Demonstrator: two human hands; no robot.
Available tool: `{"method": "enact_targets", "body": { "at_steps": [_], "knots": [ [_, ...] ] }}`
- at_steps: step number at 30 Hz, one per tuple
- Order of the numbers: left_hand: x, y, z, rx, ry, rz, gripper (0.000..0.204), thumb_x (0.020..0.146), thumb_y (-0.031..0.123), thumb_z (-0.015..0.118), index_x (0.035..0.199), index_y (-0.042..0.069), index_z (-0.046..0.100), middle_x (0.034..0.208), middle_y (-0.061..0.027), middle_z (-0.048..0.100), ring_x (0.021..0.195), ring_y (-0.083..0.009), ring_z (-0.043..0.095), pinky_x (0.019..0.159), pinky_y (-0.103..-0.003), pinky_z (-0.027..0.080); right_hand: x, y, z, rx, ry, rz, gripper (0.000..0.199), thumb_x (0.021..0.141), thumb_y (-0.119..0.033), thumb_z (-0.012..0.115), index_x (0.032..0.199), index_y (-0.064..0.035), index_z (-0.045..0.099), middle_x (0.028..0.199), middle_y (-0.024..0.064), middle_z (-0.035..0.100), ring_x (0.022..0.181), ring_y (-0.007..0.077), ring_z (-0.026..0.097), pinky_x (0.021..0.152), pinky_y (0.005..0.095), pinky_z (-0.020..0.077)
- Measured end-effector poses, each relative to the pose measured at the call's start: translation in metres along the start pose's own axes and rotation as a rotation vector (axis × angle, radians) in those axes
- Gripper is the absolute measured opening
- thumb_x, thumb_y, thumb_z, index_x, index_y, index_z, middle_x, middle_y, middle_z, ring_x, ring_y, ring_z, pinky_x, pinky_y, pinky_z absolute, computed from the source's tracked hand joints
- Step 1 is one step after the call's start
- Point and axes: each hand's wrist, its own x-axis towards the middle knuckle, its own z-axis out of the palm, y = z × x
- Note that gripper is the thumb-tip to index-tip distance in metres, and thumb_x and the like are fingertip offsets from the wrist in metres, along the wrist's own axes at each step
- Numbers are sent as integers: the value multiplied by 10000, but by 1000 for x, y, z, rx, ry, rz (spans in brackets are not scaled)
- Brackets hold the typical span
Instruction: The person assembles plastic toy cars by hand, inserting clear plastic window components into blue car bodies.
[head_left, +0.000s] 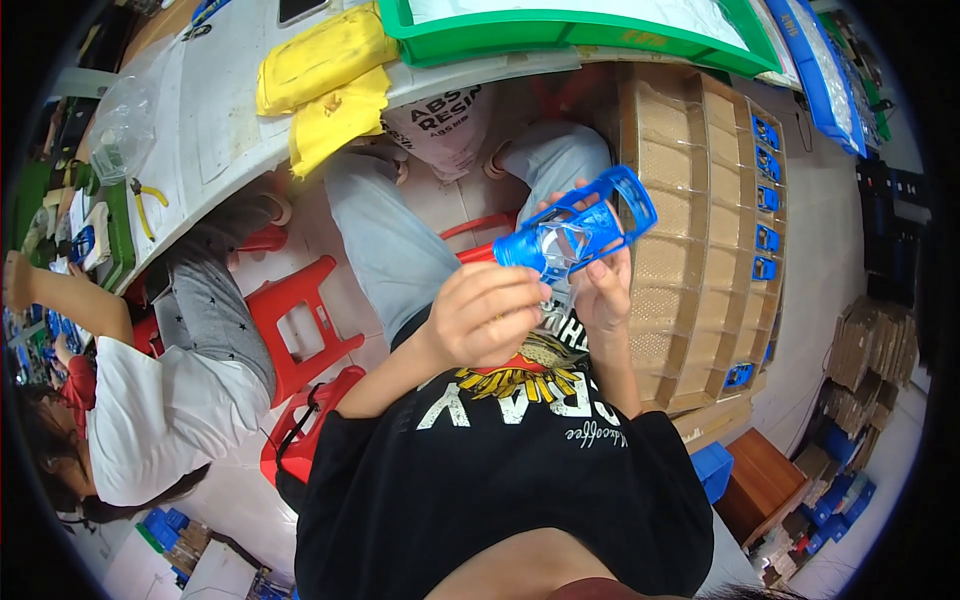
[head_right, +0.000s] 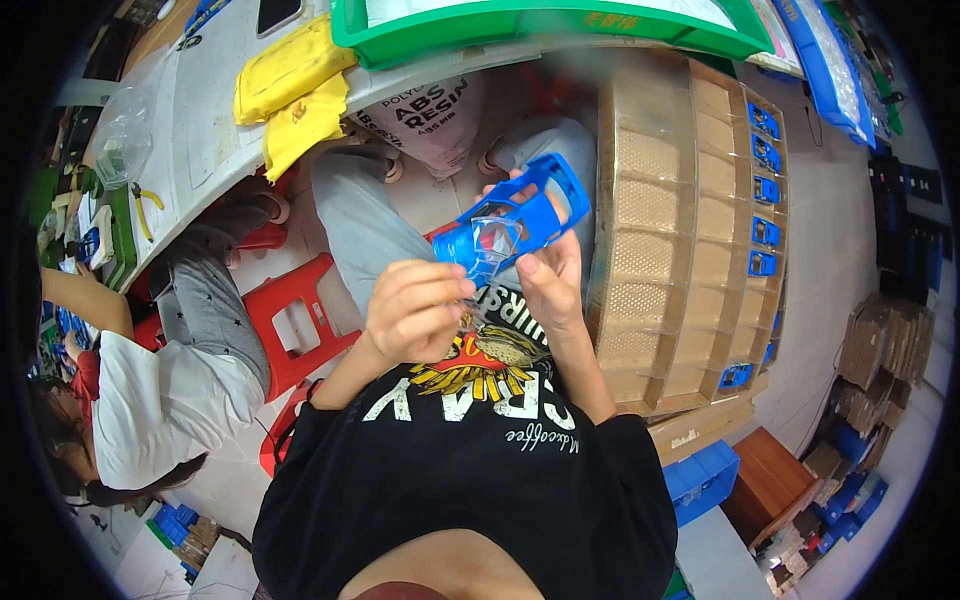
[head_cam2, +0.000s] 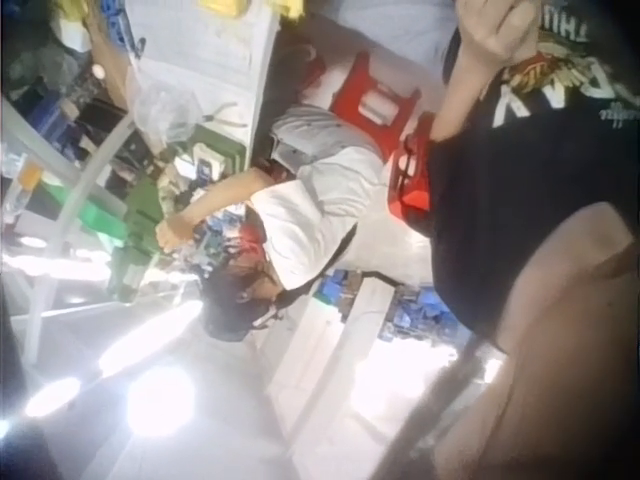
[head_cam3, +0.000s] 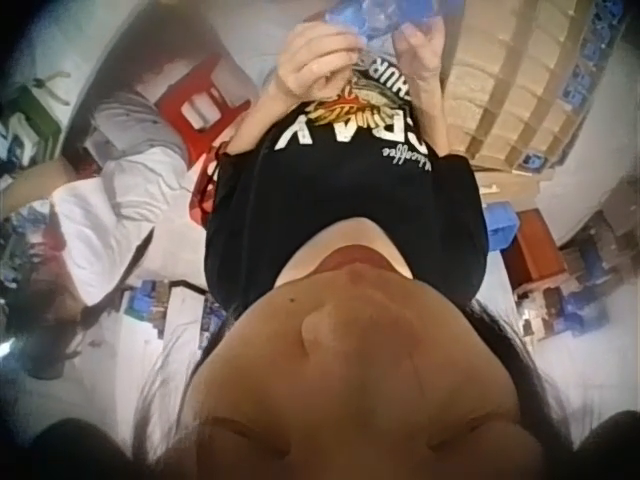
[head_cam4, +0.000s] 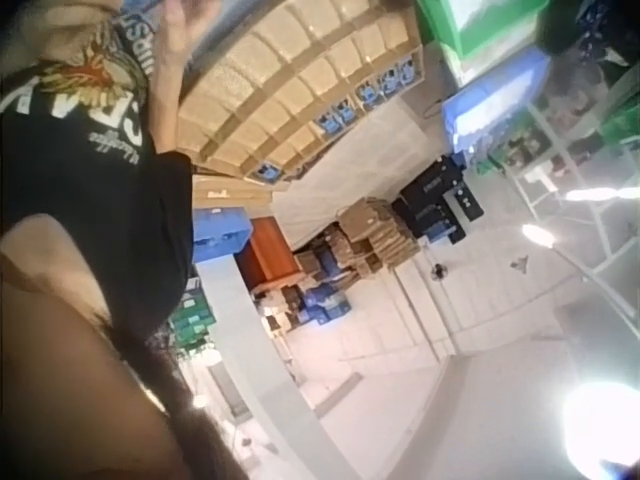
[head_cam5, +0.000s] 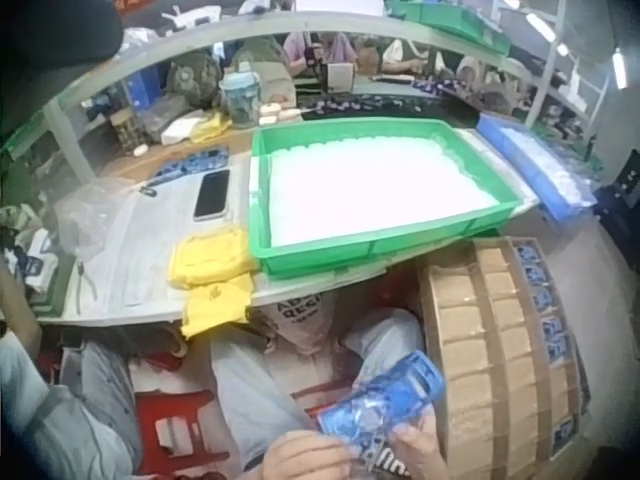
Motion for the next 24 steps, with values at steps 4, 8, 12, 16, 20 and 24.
{"method": "enact_targets", "body": {
  "at_steps": [4,8,12,16,20,24],
  "knots": [
    [12,5,-3,-185,101,-234,273,587,-71,594,816,53,510,843,-70,606,757,-231,586,630,-304,430,-1,-2,-10,-316,-5,-212,719,645,-59,688,1235,13,283,1203,226,405,1138,298,414,950,409,331],
    [21,13,-2,-199,117,-262,273,573,-73,596,809,42,521,825,-75,609,721,-235,586,615,-302,425,3,-3,-7,-701,-87,-555,587,665,-140,710,1094,-11,331,1130,224,443,1086,322,456,934,426,353],
    [32,20,1,-128,103,-244,255,567,-54,613,789,44,535,826,-70,611,711,-211,589,590,-293,424,2,-4,-5,-899,-97,-784,575,692,-228,706,1079,-30,330,1130,218,445,1064,339,477,938,442,351],
    [41,24,3,-85,-2,-273,253,547,-61,639,754,43,538,804,-83,620,729,-208,608,605,-270,420,-3,-7,-5,-1028,-89,-890,395,772,-144,611,1047,-66,339,1107,232,463,1025,360,508,937,443,363],
    [43,30,-1,-60,-144,-312,246,625,115,696,822,41,569,876,-95,618,858,-235,595,731,-321,404,-5,-11,-3,-1143,-40,-970,322,811,-127,552,1032,-79,322,1101,203,455,1017,344,511,882,449,437],
    [54,29,0,19,-280,-327,333,714,274,630,909,15,551,989,-106,570,1004,-259,509,848,-385,336,-4,-9,-2,-1175,-42,-1041,349,790,-127,588,1009,-78,320,1107,183,442,1023,340,507,861,437,460]
  ]
}}
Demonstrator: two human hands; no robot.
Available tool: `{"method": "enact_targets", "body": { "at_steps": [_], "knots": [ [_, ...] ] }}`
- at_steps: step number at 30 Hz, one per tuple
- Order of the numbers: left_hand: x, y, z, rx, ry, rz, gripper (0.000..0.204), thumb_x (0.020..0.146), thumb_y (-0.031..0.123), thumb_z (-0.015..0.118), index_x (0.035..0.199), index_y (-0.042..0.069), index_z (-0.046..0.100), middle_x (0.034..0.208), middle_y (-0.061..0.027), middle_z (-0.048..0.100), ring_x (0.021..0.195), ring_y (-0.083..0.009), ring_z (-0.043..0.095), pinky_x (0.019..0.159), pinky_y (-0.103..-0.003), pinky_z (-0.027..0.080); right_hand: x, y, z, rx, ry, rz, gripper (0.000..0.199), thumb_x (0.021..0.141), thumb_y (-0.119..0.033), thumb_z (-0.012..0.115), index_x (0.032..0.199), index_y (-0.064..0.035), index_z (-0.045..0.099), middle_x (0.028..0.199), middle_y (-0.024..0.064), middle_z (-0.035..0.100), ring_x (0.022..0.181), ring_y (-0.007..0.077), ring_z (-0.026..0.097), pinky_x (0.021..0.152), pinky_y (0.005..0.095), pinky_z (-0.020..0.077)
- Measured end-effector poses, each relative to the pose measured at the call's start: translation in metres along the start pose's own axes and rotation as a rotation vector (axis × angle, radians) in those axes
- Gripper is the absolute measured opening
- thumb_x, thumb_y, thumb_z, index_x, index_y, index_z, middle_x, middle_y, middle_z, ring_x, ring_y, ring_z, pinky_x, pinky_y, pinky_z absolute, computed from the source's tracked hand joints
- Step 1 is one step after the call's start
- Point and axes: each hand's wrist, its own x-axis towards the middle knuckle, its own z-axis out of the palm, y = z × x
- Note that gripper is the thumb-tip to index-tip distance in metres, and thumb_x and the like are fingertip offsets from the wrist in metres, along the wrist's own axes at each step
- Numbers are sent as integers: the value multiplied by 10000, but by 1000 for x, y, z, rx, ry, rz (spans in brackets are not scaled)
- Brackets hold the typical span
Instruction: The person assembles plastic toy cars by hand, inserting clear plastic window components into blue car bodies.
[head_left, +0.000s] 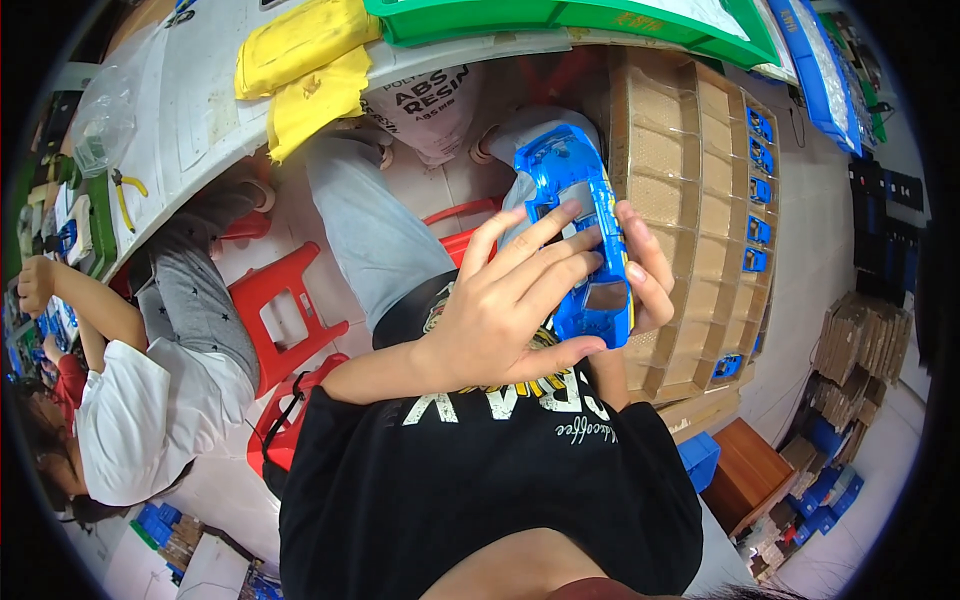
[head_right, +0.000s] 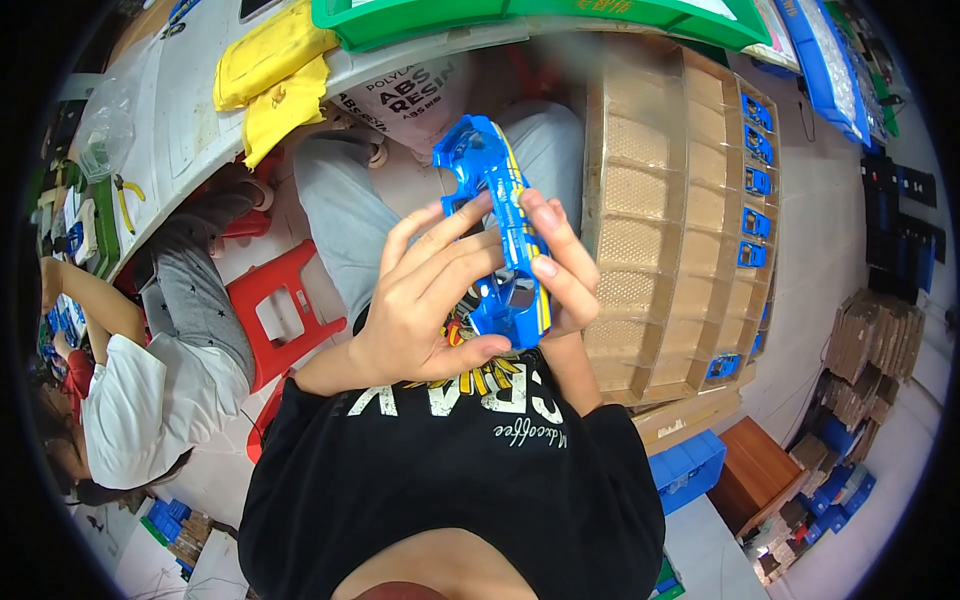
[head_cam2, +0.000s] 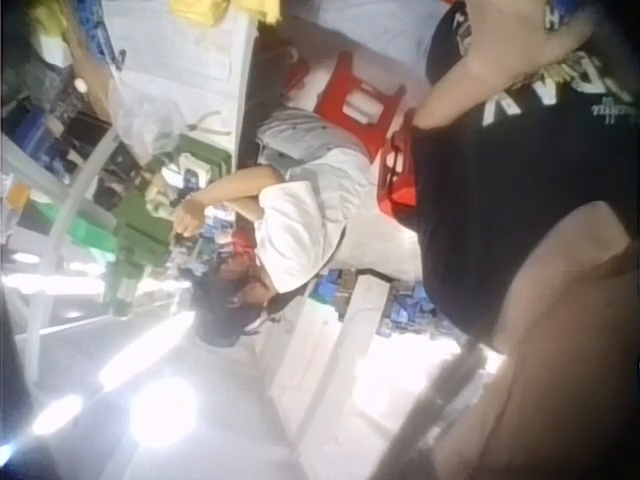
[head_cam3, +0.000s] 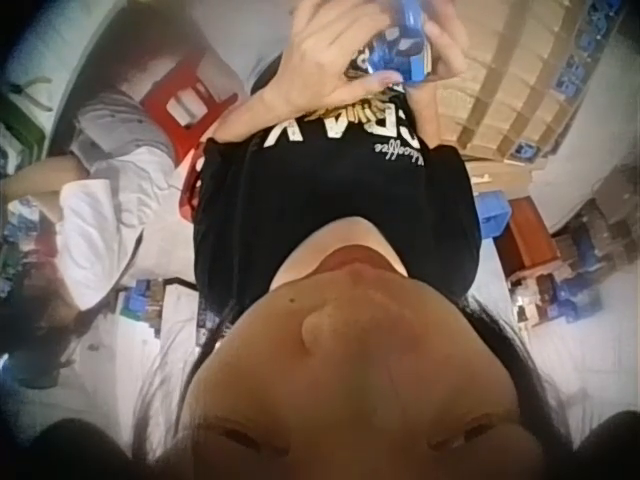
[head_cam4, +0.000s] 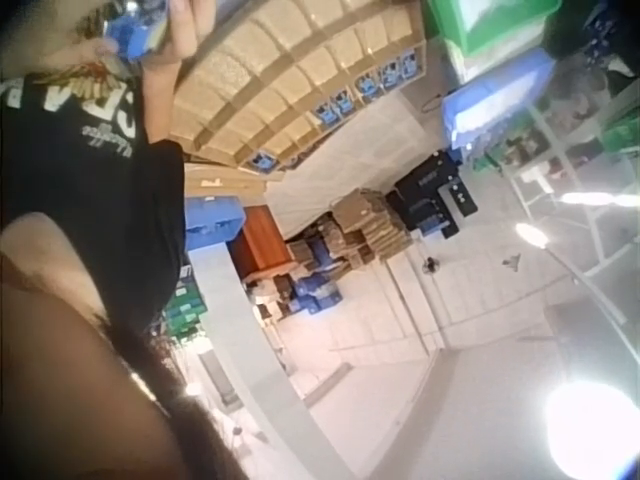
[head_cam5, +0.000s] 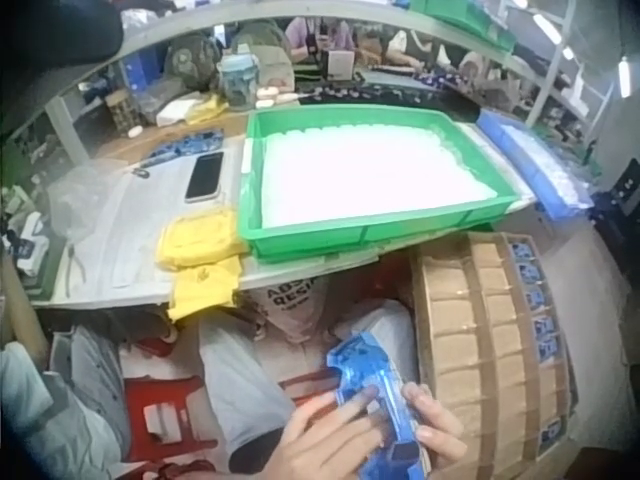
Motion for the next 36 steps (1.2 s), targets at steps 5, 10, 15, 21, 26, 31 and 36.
{"method": "enact_targets", "body": {
  "at_steps": [5,10,15,21,26,31,36],
  "knots": [
    [-6,-11,14,-82,249,-94,519,716,268,618,1108,-17,433,1165,-186,417,1126,-314,380,939,-423,267,-6,-2,5,-85,103,70,520,678,-101,710,1000,-83,302,1183,175,367,1033,344,497,858,419,471],
    [-2,-40,22,-1003,49,-652,454,818,68,497,1229,9,316,1078,-80,474,983,-126,474,863,-267,371,-11,3,19,49,-14,89,646,604,-116,767,1032,-77,285,1230,238,305,1071,368,463,894,420,429],
    [-4,-62,28,-790,224,-640,228,838,52,455,1047,25,367,901,-82,530,722,-127,529,615,-300,455,-5,-8,18,415,-308,527,908,602,-225,745,1262,-16,156,1259,219,294,1158,289,364,947,367,310],
    [-3,-61,33,-296,170,-517,203,827,40,437,1005,-19,360,770,-192,541,683,-302,558,608,-365,425,3,-1,20,632,-188,1163,347,822,-62,495,1133,22,367,1029,113,494,884,132,516,716,254,456],
    [-7,-61,41,-195,148,-482,202,808,37,449,982,-24,367,751,-218,519,672,-383,519,587,-408,396,-7,11,26,393,-254,1094,147,833,-61,485,955,21,491,798,57,563,725,65,500,634,231,437],
    [-9,-66,46,-121,134,-480,125,781,46,464,856,-32,402,761,-227,484,689,-391,499,595,-438,390,-10,13,28,257,-219,1013,94,848,-68,454,876,19,474,738,79,553,668,78,480,593,255,416],
    [-9,-68,50,-181,172,-498,130,790,72,476,814,-36,408,740,-218,474,683,-380,491,593,-428,382,-4,10,30,255,-187,1016,81,850,-66,446,846,13,461,726,81,549,661,81,472,593,254,415]
  ]
}}
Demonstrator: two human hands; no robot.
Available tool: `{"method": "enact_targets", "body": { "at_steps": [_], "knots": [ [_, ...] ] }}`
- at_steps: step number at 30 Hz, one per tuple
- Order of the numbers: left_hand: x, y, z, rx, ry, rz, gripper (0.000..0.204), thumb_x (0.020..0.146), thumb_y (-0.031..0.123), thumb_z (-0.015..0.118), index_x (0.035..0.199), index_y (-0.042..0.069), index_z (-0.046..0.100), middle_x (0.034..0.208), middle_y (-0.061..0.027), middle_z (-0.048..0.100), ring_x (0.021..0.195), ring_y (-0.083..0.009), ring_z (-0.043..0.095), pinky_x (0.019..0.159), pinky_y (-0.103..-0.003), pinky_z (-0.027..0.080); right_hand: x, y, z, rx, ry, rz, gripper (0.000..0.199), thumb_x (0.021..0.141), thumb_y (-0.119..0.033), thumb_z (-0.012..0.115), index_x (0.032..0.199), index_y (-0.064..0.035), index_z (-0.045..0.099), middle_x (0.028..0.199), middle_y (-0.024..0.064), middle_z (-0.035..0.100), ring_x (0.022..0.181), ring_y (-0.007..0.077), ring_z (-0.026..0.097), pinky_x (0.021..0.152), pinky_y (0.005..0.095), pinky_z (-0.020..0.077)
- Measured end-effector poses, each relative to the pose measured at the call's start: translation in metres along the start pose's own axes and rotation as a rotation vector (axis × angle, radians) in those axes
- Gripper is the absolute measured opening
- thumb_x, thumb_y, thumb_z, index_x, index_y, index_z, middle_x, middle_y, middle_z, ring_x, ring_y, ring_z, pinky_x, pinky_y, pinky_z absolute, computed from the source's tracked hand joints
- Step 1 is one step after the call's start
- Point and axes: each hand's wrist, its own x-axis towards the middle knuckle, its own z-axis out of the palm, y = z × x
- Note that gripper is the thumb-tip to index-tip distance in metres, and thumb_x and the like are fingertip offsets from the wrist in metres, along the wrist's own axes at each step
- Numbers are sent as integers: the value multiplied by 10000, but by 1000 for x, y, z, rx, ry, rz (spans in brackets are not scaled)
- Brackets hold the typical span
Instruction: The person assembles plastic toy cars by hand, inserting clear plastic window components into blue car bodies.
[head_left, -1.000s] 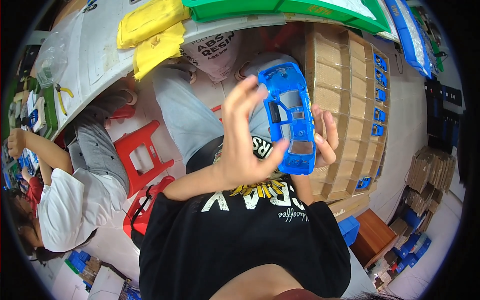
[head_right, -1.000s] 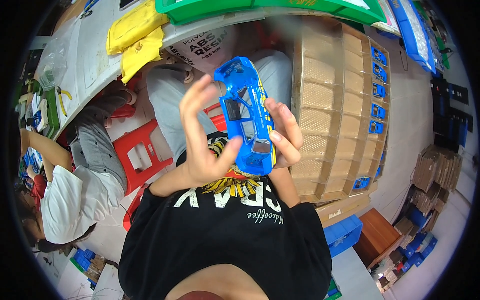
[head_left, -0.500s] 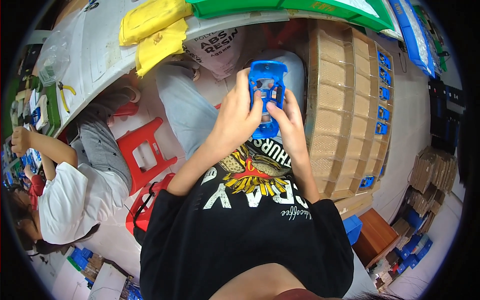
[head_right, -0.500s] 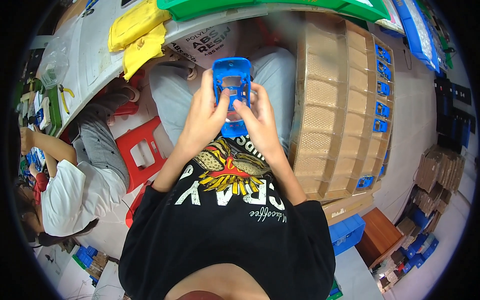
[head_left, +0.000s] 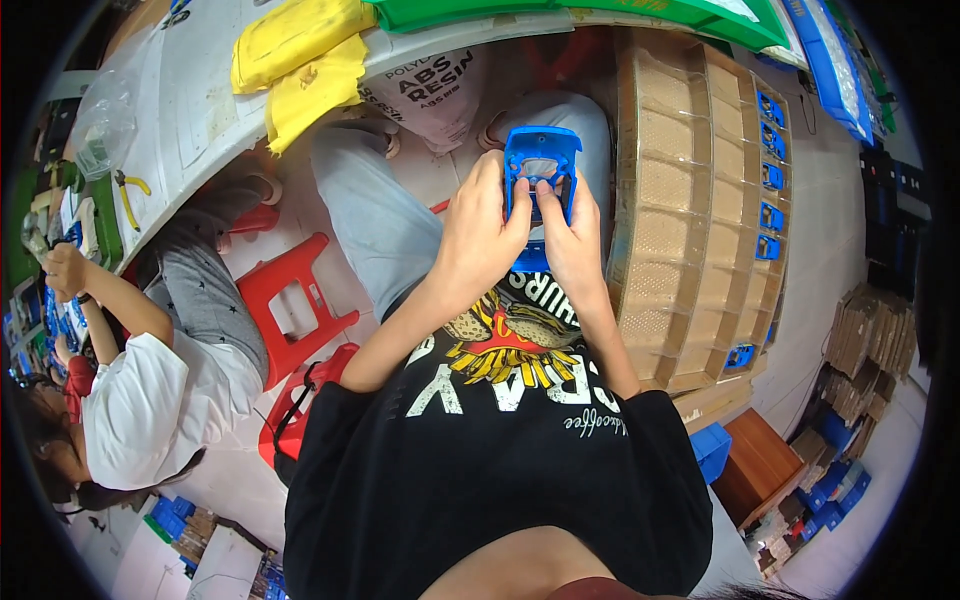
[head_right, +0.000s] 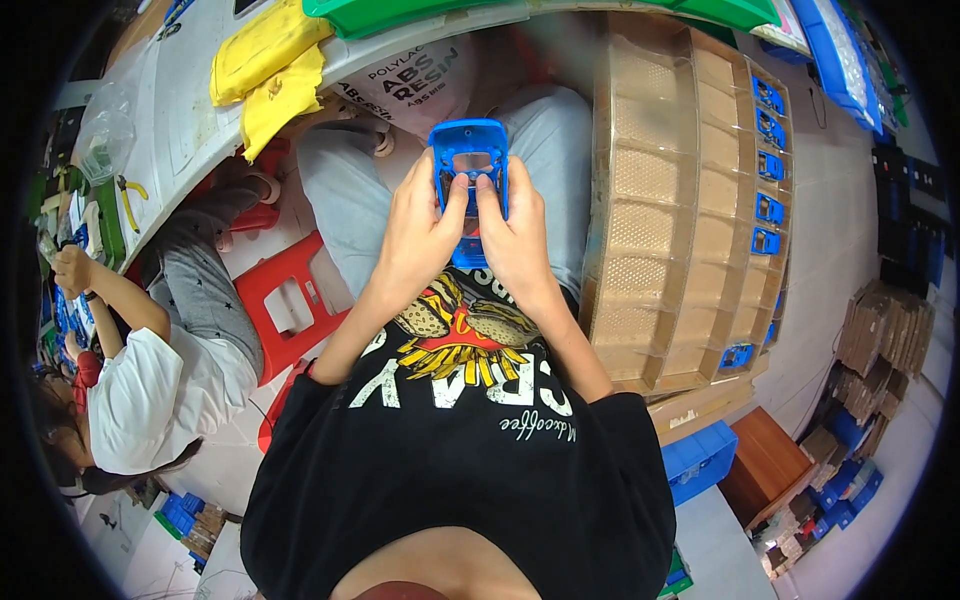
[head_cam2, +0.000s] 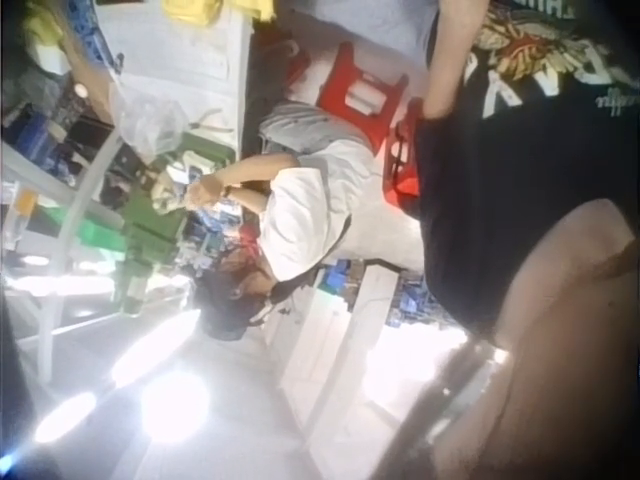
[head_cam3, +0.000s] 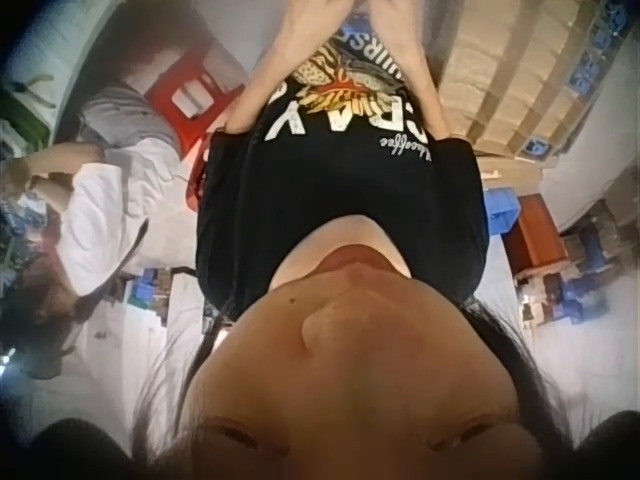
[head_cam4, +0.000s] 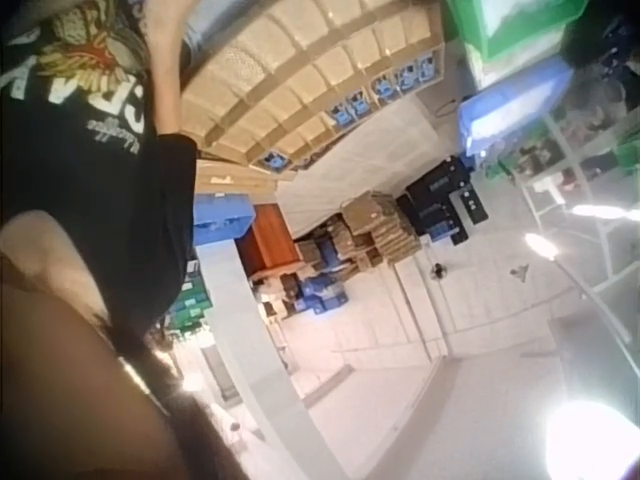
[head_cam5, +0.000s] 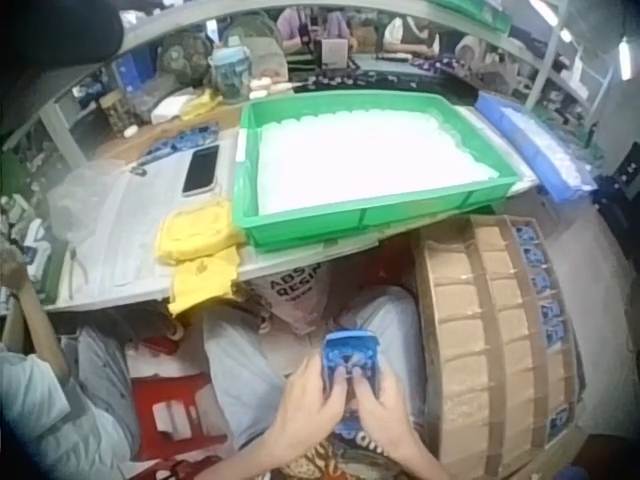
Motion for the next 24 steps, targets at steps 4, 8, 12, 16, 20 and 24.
{"method": "enact_targets", "body": {
  "at_steps": [4,8,12,16,20,24],
  "knots": [
    [1,-5,5,-64,21,-6,141,793,79,488,796,-38,410,731,-212,470,676,-372,482,593,-414,373,1,-1,-3,-79,14,-43,73,850,-59,439,836,11,456,724,84,554,652,82,476,587,259,419],
    [2,-5,7,-71,40,-4,146,795,84,496,791,-32,408,706,-190,463,627,-331,470,578,-388,371,1,-5,-2,-86,23,-49,69,848,-52,434,839,14,453,724,91,558,652,84,483,584,265,423],
    [3,-5,7,-161,4,-90,147,803,85,503,784,-17,400,656,-140,430,562,-224,418,532,-335,348,0,-6,1,-23,50,-62,64,851,-45,423,855,14,447,726,104,560,671,93,499,586,273,428],
    [4,-8,9,-246,-14,-88,166,808,80,506,762,-8,373,627,-101,384,548,-158,367,504,-300,325,0,-7,1,-39,54,-65,65,855,-42,410,869,13,442,729,115,562,679,104,511,586,275,430],
    [4,-6,7,-223,-81,-145,189,849,100,484,1008,1,464,866,-80,566,788,-97,509,706,-248,420,0,-9,1,-47,63,-85,64,851,-40,411,869,13,442,726,122,560,669,110,512,580,276,426],
    [5,-10,11,-365,-27,-105,159,822,73,491,771,2,358,642,-68,379,588,-107,355,512,-268,325,1,-12,1,-91,69,-109,55,840,-33,421,866,10,445,691,124,554,623,126,514,556,277,418]
  ]
}}
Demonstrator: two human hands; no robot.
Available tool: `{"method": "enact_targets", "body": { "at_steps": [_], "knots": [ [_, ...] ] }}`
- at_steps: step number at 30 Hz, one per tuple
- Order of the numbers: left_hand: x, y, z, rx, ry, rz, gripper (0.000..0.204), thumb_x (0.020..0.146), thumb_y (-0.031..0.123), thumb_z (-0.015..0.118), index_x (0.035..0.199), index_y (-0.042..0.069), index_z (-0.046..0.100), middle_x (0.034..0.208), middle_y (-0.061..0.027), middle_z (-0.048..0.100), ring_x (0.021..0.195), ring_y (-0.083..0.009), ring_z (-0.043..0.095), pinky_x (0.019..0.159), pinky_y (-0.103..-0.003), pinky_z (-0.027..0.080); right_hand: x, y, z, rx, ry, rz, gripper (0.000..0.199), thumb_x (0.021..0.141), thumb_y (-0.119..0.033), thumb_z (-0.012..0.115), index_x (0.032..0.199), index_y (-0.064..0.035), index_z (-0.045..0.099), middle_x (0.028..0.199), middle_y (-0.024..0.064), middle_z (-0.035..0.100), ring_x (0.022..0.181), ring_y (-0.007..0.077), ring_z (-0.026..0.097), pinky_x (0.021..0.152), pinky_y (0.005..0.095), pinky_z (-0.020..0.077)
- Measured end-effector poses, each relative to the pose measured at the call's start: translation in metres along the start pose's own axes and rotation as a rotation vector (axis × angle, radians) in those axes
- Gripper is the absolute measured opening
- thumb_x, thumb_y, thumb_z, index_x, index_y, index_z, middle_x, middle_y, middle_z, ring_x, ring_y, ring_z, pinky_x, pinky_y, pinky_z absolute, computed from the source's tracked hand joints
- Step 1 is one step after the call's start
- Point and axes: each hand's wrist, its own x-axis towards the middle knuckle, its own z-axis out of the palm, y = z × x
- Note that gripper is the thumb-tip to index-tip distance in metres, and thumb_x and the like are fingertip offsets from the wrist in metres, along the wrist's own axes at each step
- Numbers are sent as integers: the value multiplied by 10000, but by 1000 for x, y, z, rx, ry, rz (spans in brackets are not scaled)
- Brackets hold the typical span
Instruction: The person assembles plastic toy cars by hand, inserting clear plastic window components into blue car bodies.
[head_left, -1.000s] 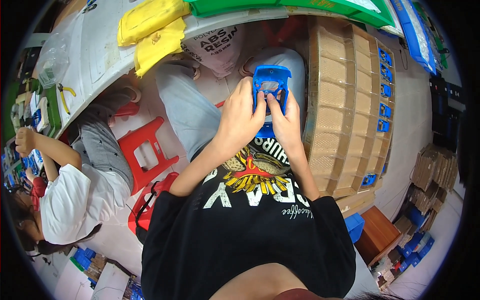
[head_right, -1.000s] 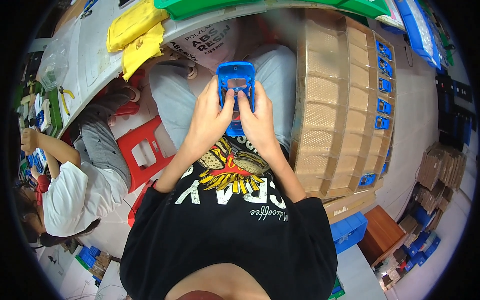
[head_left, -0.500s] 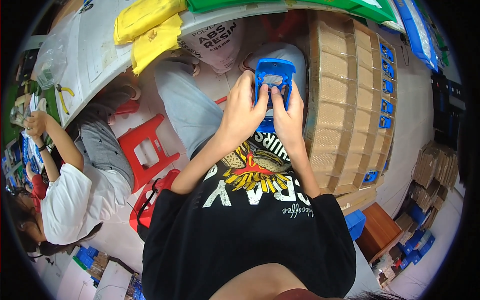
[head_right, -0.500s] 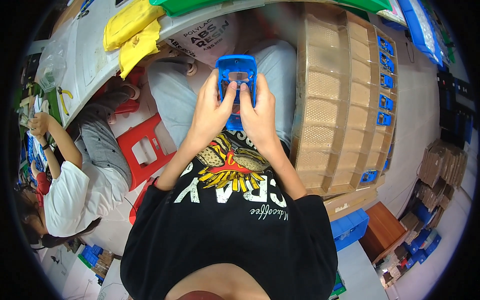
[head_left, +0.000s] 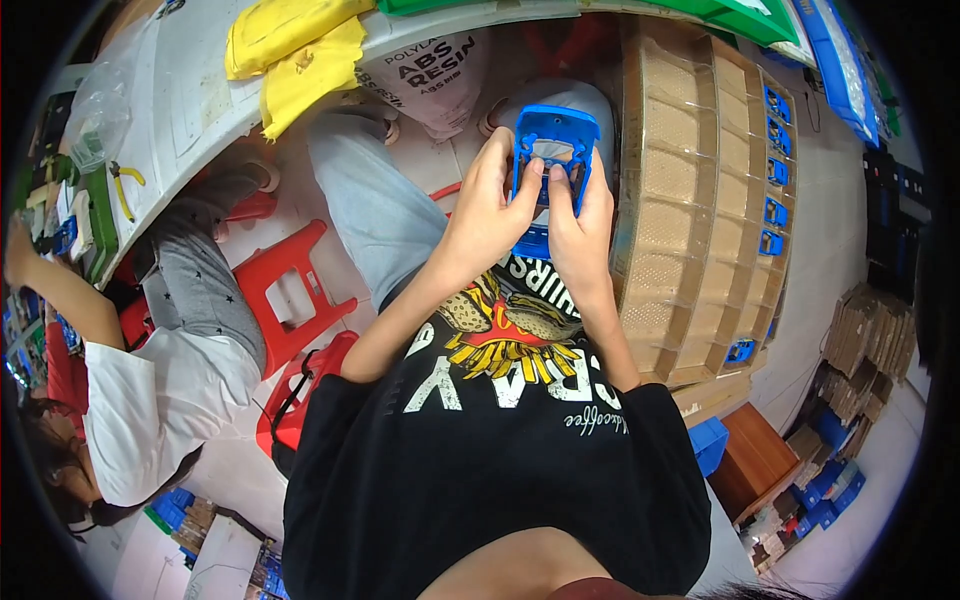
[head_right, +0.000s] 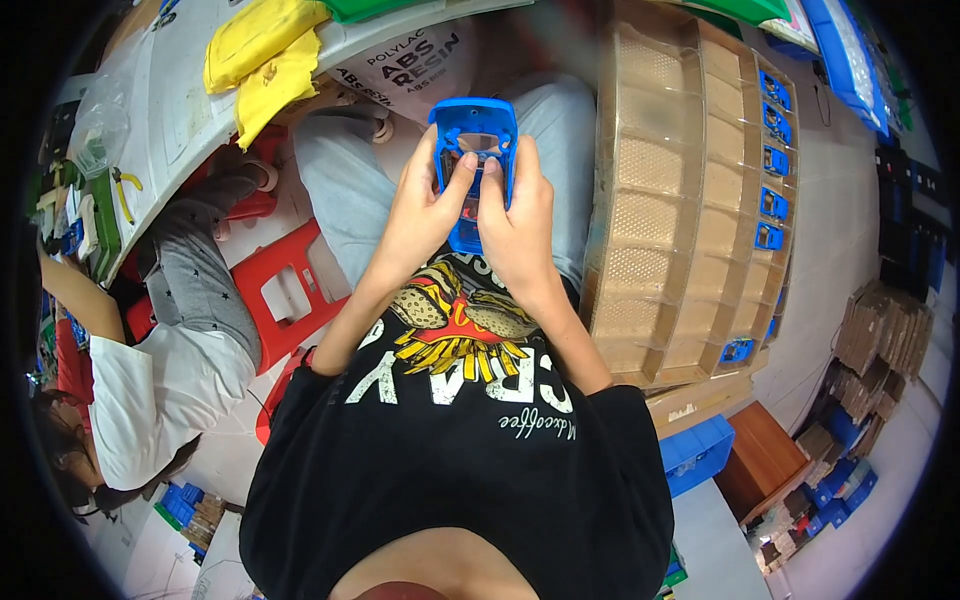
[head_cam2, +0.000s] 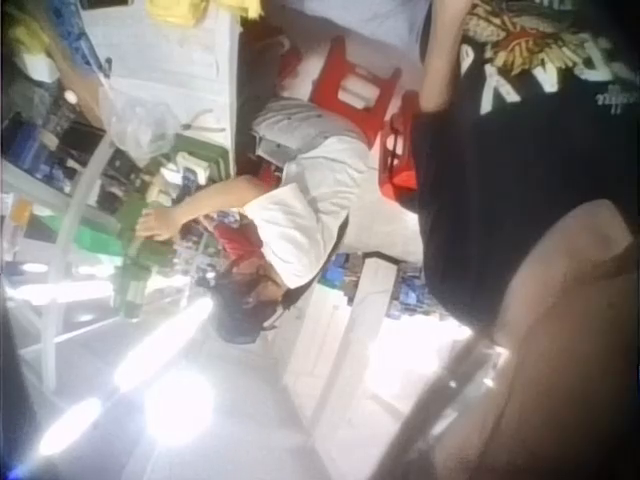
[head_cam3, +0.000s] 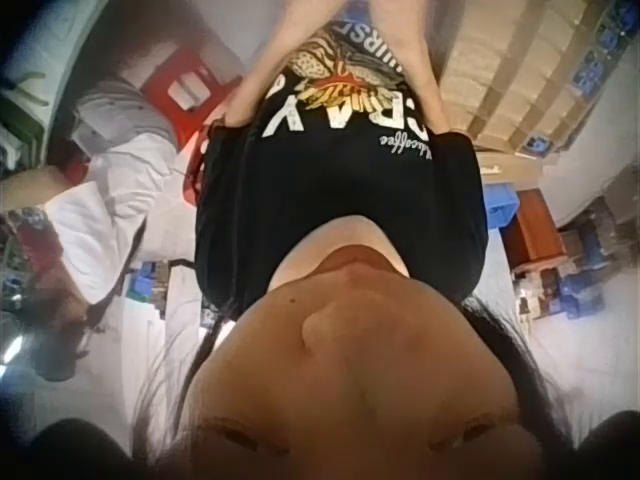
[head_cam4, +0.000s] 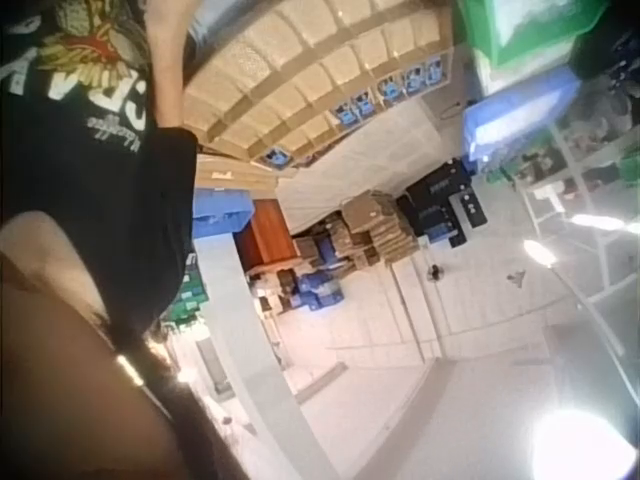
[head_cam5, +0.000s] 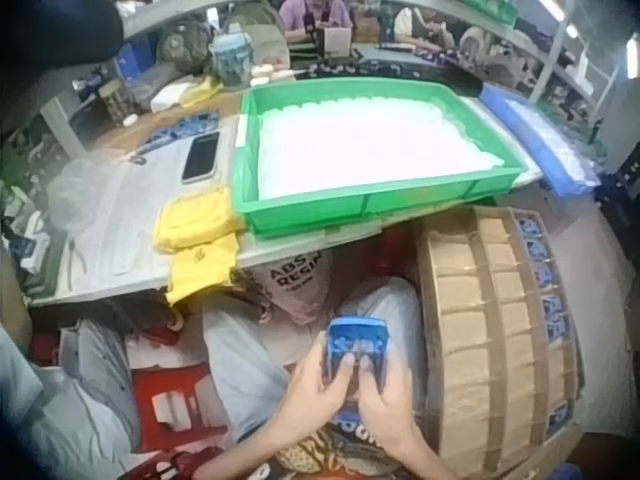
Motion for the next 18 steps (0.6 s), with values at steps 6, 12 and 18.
{"method": "enact_targets", "body": {
  "at_steps": [6,12,18],
  "knots": [
    [0,8,4,0,63,53,121,816,51,497,793,0,390,663,-58,413,598,-96,379,525,-254,340,3,-1,-1,-37,2,-67,65,834,-26,428,884,9,451,690,119,559,606,124,526,536,271,419],
    [3,12,2,-11,129,67,112,817,48,501,775,8,405,666,-50,421,571,-92,384,513,-253,350,-4,-5,-2,247,-55,57,127,831,-8,420,957,6,431,839,74,566,706,94,537,615,244,449],
    [3,5,-3,1,161,94,123,823,71,500,761,10,413,638,-55,420,570,-100,395,509,-253,349,-7,7,0,186,-145,100,74,819,25,412,890,8,413,763,72,543,693,91,537,615,239,444]
  ]
}}
